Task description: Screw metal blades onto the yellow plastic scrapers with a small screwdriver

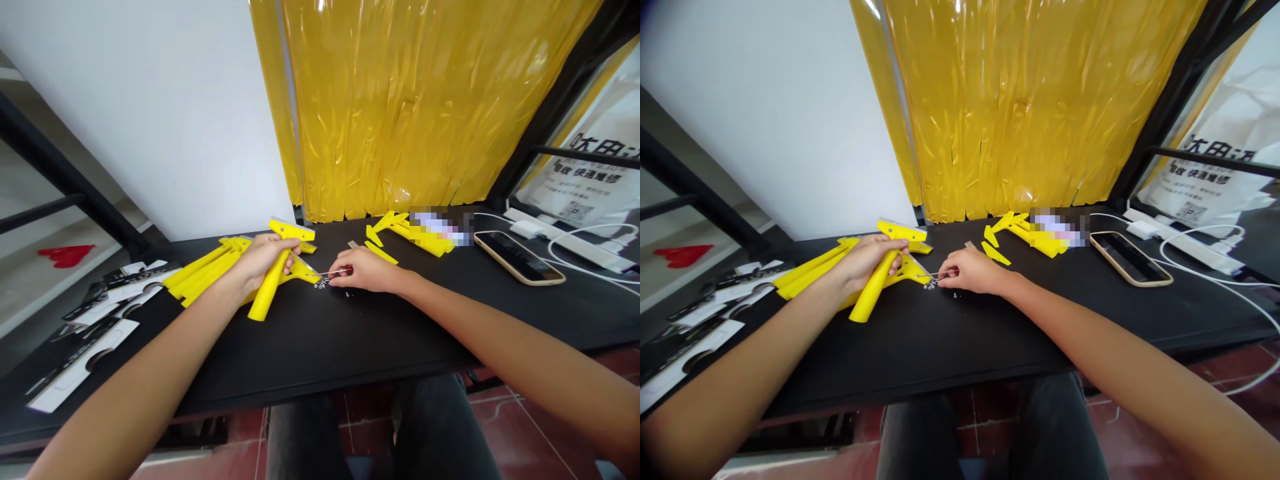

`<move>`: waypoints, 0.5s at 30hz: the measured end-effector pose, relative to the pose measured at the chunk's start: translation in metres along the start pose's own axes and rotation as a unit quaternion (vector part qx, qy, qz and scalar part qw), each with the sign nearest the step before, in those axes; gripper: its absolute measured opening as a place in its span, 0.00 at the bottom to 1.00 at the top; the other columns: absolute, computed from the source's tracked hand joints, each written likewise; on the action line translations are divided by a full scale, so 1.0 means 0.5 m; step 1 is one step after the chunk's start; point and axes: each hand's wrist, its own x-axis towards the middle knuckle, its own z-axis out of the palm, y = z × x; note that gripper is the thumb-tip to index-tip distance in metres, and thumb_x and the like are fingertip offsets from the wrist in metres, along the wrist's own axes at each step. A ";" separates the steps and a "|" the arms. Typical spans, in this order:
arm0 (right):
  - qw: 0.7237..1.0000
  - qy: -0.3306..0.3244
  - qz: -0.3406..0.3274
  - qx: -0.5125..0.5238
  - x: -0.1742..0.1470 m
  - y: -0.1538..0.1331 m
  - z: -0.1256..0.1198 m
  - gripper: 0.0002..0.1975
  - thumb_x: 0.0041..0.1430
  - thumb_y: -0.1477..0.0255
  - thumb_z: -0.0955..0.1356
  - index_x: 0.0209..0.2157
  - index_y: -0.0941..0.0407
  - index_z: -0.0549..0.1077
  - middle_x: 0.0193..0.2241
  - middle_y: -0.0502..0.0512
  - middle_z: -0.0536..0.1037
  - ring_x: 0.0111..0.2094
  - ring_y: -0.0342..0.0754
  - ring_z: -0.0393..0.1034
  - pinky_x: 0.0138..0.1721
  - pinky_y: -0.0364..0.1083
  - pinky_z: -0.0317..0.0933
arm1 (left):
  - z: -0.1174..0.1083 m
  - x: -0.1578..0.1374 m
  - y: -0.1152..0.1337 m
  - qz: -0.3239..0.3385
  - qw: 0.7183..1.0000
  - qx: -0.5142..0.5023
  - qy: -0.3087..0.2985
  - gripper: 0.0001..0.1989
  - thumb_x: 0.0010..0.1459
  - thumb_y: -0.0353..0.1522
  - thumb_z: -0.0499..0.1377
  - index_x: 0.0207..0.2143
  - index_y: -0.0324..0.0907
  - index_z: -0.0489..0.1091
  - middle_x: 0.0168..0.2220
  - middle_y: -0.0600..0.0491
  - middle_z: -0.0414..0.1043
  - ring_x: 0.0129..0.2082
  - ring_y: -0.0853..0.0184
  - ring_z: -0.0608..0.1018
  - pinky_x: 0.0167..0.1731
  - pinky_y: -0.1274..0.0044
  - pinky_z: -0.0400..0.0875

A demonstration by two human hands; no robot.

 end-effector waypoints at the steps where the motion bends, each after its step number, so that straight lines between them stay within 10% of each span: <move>1: 1.000 -0.003 0.001 0.006 0.000 0.001 0.002 0.07 0.58 0.67 0.72 0.35 0.55 0.81 0.28 0.49 0.74 0.28 0.42 0.66 0.39 0.45 0.56 | 0.003 0.000 -0.002 -0.009 1.000 -0.012 -0.008 0.08 0.55 0.32 0.64 0.24 0.38 0.73 0.15 0.53 0.66 0.14 0.73 0.67 0.16 0.79 0.63; 15: 0.999 -0.010 -0.023 0.038 0.004 0.002 0.023 0.05 0.60 0.71 0.70 0.37 0.55 0.80 0.32 0.51 0.76 0.30 0.42 0.66 0.34 0.43 0.55 | 0.012 0.008 -0.018 -0.017 0.998 -0.051 -0.030 0.06 0.52 0.30 0.67 0.25 0.36 0.75 0.19 0.50 0.72 0.19 0.73 0.72 0.21 0.81 0.70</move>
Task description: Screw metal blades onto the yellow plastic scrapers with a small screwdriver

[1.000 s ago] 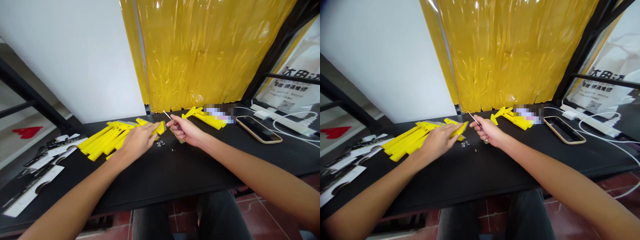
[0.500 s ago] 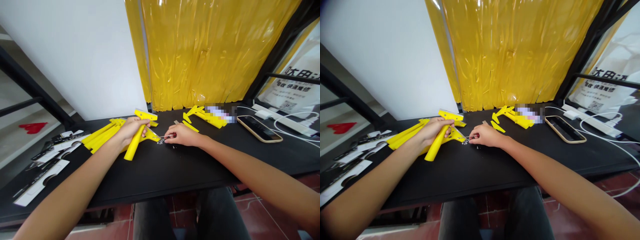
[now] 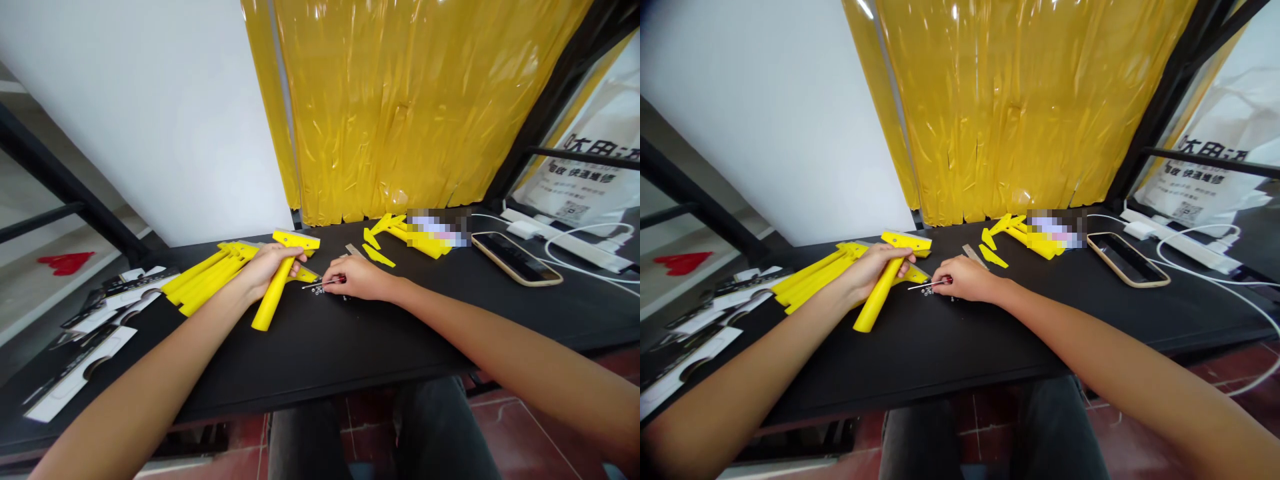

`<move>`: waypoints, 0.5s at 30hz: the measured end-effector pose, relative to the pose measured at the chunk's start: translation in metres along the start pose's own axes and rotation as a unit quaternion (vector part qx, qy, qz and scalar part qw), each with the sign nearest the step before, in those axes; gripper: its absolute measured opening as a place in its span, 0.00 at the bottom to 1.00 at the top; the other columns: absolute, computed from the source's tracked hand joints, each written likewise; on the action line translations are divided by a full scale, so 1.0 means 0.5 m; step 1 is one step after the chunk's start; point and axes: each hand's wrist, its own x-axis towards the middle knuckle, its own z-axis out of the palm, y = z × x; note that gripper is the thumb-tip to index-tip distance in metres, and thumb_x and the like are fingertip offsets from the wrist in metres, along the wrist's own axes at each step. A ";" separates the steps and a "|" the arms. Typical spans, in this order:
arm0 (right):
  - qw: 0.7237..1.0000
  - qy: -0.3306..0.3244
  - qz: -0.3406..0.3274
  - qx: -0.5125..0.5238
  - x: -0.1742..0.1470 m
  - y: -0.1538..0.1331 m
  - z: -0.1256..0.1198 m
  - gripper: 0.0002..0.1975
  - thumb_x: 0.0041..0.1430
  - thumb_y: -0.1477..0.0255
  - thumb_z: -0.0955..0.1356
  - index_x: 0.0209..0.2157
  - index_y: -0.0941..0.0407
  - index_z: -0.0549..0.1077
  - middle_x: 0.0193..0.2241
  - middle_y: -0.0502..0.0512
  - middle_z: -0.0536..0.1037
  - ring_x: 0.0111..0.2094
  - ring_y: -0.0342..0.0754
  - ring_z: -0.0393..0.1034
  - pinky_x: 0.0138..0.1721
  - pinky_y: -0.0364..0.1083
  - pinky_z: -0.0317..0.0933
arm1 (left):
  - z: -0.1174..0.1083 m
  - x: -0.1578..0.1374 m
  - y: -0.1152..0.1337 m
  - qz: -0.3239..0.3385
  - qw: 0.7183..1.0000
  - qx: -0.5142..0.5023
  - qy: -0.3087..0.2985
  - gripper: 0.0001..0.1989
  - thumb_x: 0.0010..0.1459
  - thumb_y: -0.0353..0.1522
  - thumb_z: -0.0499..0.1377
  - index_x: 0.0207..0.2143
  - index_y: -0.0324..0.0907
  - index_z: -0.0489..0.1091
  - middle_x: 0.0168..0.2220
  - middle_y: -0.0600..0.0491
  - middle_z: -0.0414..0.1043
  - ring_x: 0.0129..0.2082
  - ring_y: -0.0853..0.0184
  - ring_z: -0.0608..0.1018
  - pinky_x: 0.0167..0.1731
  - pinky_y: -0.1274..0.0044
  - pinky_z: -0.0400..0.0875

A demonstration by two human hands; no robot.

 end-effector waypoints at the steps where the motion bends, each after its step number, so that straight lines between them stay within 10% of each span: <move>1: 1.000 0.004 -0.002 -0.001 0.001 0.001 0.002 0.05 0.59 0.72 0.70 0.37 0.55 0.80 0.32 0.51 0.76 0.30 0.42 0.66 0.34 0.43 0.55 | 0.001 0.002 -0.002 0.005 1.000 -0.004 0.008 0.06 0.52 0.29 0.67 0.25 0.36 0.75 0.22 0.49 0.74 0.21 0.72 0.74 0.25 0.80 0.73; 9: 1.000 0.006 -0.001 -0.027 0.002 -0.005 0.003 0.09 0.59 0.68 0.71 0.40 0.55 0.81 0.29 0.50 0.74 0.30 0.43 0.65 0.36 0.43 0.54 | 0.005 -0.003 0.002 0.053 0.997 -0.023 0.048 0.06 0.53 0.27 0.67 0.27 0.35 0.73 0.29 0.46 0.79 0.30 0.69 0.80 0.38 0.79 0.76; 15: 0.999 0.000 -0.014 -0.030 0.003 -0.009 0.005 0.08 0.61 0.68 0.70 0.40 0.55 0.81 0.32 0.52 0.78 0.31 0.43 0.68 0.38 0.44 0.56 | 0.006 -0.012 0.004 -0.019 0.999 -0.010 -0.033 0.08 0.54 0.30 0.67 0.26 0.34 0.75 0.23 0.46 0.75 0.25 0.67 0.79 0.35 0.75 0.78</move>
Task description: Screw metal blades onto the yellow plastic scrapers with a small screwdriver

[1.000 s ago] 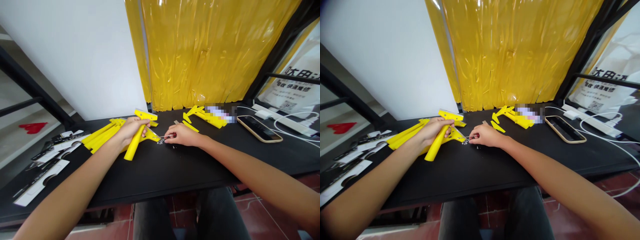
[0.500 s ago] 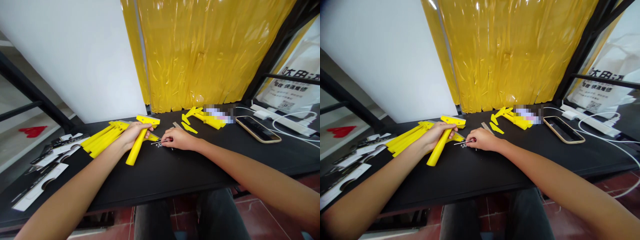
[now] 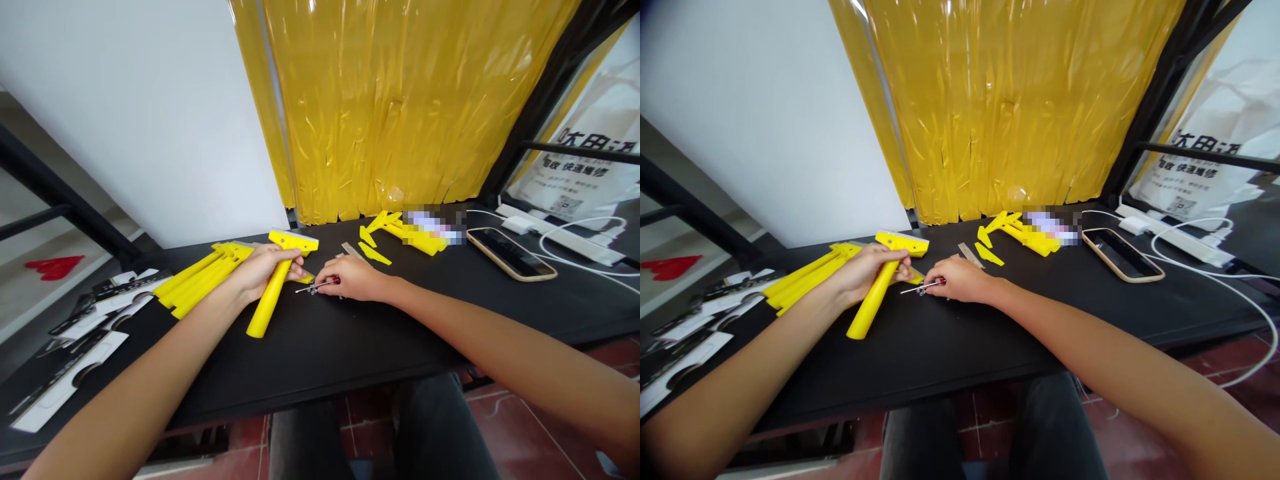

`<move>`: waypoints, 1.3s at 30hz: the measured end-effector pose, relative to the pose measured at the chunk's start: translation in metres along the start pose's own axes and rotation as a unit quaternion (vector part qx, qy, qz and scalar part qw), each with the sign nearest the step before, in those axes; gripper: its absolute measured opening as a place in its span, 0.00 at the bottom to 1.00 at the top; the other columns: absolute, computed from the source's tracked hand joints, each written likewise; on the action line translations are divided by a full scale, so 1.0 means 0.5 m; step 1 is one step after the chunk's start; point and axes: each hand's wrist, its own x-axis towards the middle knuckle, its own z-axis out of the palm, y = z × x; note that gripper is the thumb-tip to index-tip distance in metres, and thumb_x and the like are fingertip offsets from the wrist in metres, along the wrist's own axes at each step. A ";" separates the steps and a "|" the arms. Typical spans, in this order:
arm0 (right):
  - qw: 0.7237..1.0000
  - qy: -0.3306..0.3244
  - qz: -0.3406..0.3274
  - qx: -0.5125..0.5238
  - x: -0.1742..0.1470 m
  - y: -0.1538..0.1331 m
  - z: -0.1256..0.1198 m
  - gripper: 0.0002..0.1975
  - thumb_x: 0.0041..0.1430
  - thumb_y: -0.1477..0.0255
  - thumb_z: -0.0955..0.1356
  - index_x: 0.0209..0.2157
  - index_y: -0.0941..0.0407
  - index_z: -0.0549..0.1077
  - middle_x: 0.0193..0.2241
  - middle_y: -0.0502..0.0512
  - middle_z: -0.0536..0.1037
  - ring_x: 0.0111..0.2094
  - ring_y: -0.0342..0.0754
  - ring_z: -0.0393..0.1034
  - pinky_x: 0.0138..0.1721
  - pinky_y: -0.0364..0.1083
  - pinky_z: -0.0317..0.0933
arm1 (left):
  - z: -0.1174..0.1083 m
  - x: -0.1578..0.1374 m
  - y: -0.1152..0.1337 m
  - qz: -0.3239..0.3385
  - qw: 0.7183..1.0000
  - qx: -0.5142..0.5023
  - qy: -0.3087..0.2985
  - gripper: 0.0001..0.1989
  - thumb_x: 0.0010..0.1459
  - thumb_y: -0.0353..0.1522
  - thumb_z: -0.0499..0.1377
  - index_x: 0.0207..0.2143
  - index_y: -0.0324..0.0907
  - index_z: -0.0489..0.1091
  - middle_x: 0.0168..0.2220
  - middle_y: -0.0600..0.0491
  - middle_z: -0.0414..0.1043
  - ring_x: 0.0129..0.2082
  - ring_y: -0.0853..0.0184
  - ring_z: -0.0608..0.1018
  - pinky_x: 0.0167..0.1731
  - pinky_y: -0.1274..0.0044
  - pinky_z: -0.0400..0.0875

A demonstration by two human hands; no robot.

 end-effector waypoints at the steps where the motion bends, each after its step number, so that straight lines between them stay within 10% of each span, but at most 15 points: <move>1: 1.000 0.001 -0.003 0.005 0.000 0.001 0.001 0.08 0.61 0.69 0.70 0.40 0.55 0.80 0.33 0.52 0.79 0.31 0.43 0.69 0.38 0.44 0.57 | 0.000 0.000 -0.002 -0.010 1.000 0.005 -0.007 0.08 0.54 0.30 0.67 0.25 0.34 0.75 0.21 0.47 0.74 0.24 0.67 0.78 0.35 0.75 0.78; 9: 0.995 0.045 0.013 0.091 -0.003 0.003 -0.015 0.06 0.59 0.68 0.71 0.34 0.55 0.79 0.31 0.51 0.78 0.31 0.44 0.68 0.36 0.44 0.58 | 0.002 0.001 -0.003 0.020 0.999 0.017 -0.018 0.09 0.55 0.31 0.66 0.25 0.36 0.75 0.15 0.54 0.67 0.18 0.72 0.73 0.48 0.69 0.75; 18: 0.945 0.259 0.086 0.179 -0.003 -0.011 -0.056 0.09 0.57 0.63 0.72 0.32 0.54 0.79 0.29 0.50 0.76 0.29 0.43 0.65 0.33 0.44 0.57 | 0.035 -0.023 -0.005 0.085 0.992 0.087 -0.030 0.11 0.56 0.35 0.65 0.27 0.35 0.75 0.14 0.54 0.67 0.17 0.69 0.72 0.31 0.72 0.78; 39: 0.964 0.244 0.066 0.084 -0.005 -0.023 -0.038 0.10 0.60 0.63 0.71 0.29 0.55 0.76 0.29 0.51 0.76 0.31 0.45 0.67 0.33 0.45 0.57 | 0.064 -0.040 -0.026 0.175 0.962 0.208 -0.010 0.13 0.58 0.36 0.63 0.24 0.39 0.68 0.15 0.55 0.70 0.19 0.64 0.79 0.26 0.73 0.74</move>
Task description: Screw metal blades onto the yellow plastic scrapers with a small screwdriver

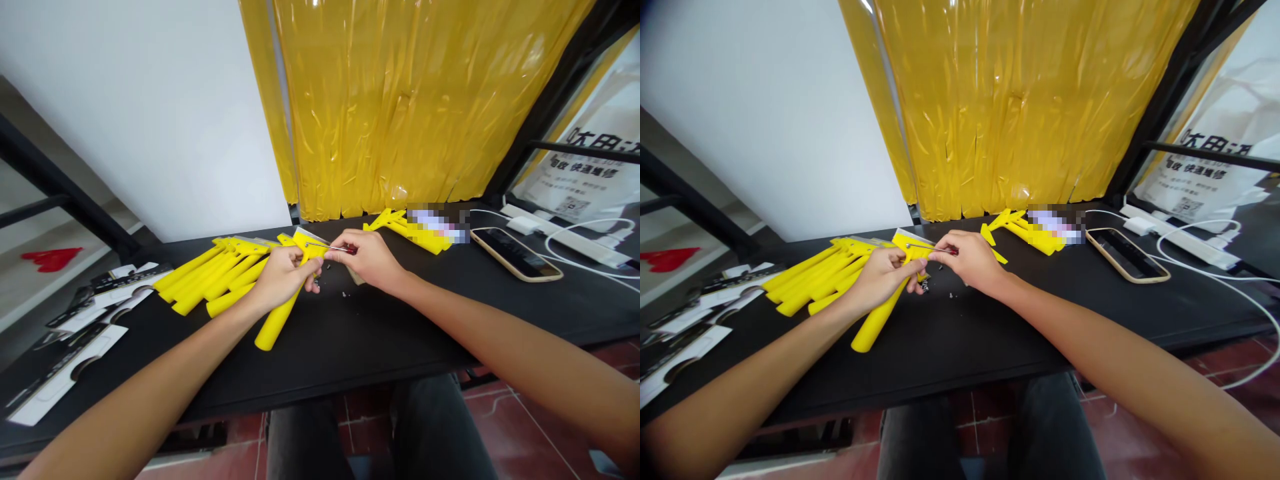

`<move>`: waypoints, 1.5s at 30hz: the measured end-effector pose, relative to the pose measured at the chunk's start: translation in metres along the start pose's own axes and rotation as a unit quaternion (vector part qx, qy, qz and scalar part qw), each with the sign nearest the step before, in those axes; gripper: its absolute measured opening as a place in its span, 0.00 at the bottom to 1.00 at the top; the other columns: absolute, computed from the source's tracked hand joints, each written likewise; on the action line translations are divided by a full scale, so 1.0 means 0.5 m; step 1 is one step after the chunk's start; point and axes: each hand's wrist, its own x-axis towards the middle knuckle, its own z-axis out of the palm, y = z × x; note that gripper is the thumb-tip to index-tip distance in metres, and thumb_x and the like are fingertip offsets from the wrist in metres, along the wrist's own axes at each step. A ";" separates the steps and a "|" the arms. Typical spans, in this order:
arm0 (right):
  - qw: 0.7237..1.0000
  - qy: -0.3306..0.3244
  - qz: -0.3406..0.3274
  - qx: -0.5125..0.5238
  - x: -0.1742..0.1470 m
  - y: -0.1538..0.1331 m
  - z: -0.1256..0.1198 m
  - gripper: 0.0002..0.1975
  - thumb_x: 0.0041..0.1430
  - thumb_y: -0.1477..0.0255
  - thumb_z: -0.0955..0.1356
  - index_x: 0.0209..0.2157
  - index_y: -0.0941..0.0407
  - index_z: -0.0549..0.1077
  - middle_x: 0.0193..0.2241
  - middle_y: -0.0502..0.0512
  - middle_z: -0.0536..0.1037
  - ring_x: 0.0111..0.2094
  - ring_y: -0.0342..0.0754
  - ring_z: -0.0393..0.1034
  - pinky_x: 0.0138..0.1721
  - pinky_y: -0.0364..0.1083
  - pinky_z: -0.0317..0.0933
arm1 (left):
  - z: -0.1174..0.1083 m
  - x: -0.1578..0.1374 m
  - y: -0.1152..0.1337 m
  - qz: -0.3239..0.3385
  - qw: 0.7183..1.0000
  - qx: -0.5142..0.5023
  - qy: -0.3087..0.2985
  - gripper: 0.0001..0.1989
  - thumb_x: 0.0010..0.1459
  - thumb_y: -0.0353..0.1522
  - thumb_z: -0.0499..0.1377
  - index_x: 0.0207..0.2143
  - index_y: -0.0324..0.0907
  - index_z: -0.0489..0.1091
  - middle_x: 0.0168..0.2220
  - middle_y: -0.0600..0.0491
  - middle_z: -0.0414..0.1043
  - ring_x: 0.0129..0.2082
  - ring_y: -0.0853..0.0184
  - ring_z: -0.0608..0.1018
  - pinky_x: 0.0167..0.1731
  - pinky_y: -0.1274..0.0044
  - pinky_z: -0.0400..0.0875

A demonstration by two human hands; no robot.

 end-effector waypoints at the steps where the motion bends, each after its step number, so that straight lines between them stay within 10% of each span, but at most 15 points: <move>1: 1.000 0.004 0.015 0.011 0.000 0.003 0.002 0.11 0.58 0.63 0.72 0.29 0.55 0.75 0.29 0.51 0.75 0.30 0.45 0.67 0.33 0.45 0.58 | 0.000 0.000 0.000 -0.002 1.000 0.001 -0.003 0.13 0.58 0.35 0.63 0.24 0.39 0.68 0.15 0.55 0.70 0.19 0.64 0.78 0.26 0.73 0.74; 8: 0.990 -0.012 0.116 0.075 0.007 0.035 0.013 0.21 0.50 0.57 0.75 0.39 0.56 0.73 0.22 0.44 0.66 0.25 0.43 0.61 0.31 0.45 0.57 | 0.006 0.003 -0.002 -0.067 0.997 -0.049 -0.013 0.12 0.59 0.34 0.62 0.25 0.38 0.69 0.14 0.56 0.68 0.18 0.65 0.78 0.26 0.76 0.72; 12: 0.984 0.043 0.135 0.105 0.015 0.042 0.009 0.18 0.61 0.55 0.67 0.43 0.55 0.73 0.28 0.50 0.73 0.29 0.46 0.67 0.34 0.46 0.61 | 0.002 0.010 -0.012 -0.088 0.992 -0.086 0.001 0.12 0.58 0.35 0.63 0.24 0.38 0.70 0.13 0.56 0.66 0.17 0.67 0.76 0.26 0.77 0.72; 17: 0.997 0.068 0.022 0.022 0.019 0.039 -0.020 0.16 0.66 0.67 0.62 0.50 0.53 0.74 0.39 0.55 0.78 0.40 0.49 0.72 0.43 0.49 0.63 | -0.003 0.020 -0.021 -0.100 0.987 -0.123 0.037 0.13 0.57 0.34 0.63 0.23 0.39 0.69 0.12 0.57 0.63 0.15 0.67 0.74 0.26 0.75 0.74; 22: 0.997 -0.013 -0.005 -0.071 0.011 0.016 -0.041 0.18 0.67 0.69 0.62 0.57 0.53 0.69 0.29 0.50 0.78 0.28 0.46 0.70 0.36 0.47 0.63 | -0.008 0.027 -0.028 -0.110 0.977 -0.161 0.087 0.11 0.56 0.33 0.64 0.23 0.38 0.69 0.12 0.55 0.65 0.15 0.68 0.74 0.25 0.76 0.74; 28: 0.995 0.088 -0.015 -0.031 0.011 -0.004 -0.044 0.08 0.62 0.64 0.69 0.38 0.54 0.73 0.31 0.52 0.79 0.32 0.47 0.73 0.35 0.46 0.64 | -0.012 0.030 -0.024 -0.104 0.970 -0.191 0.109 0.11 0.55 0.32 0.64 0.23 0.38 0.68 0.12 0.56 0.63 0.15 0.68 0.73 0.27 0.75 0.75; 45: 0.994 0.090 -0.058 -0.023 0.004 -0.017 -0.045 0.07 0.64 0.65 0.67 0.37 0.55 0.72 0.30 0.51 0.77 0.30 0.45 0.71 0.32 0.44 0.63 | -0.013 0.028 -0.028 -0.089 0.974 -0.176 0.109 0.12 0.54 0.33 0.65 0.22 0.39 0.68 0.12 0.56 0.64 0.15 0.68 0.73 0.24 0.76 0.75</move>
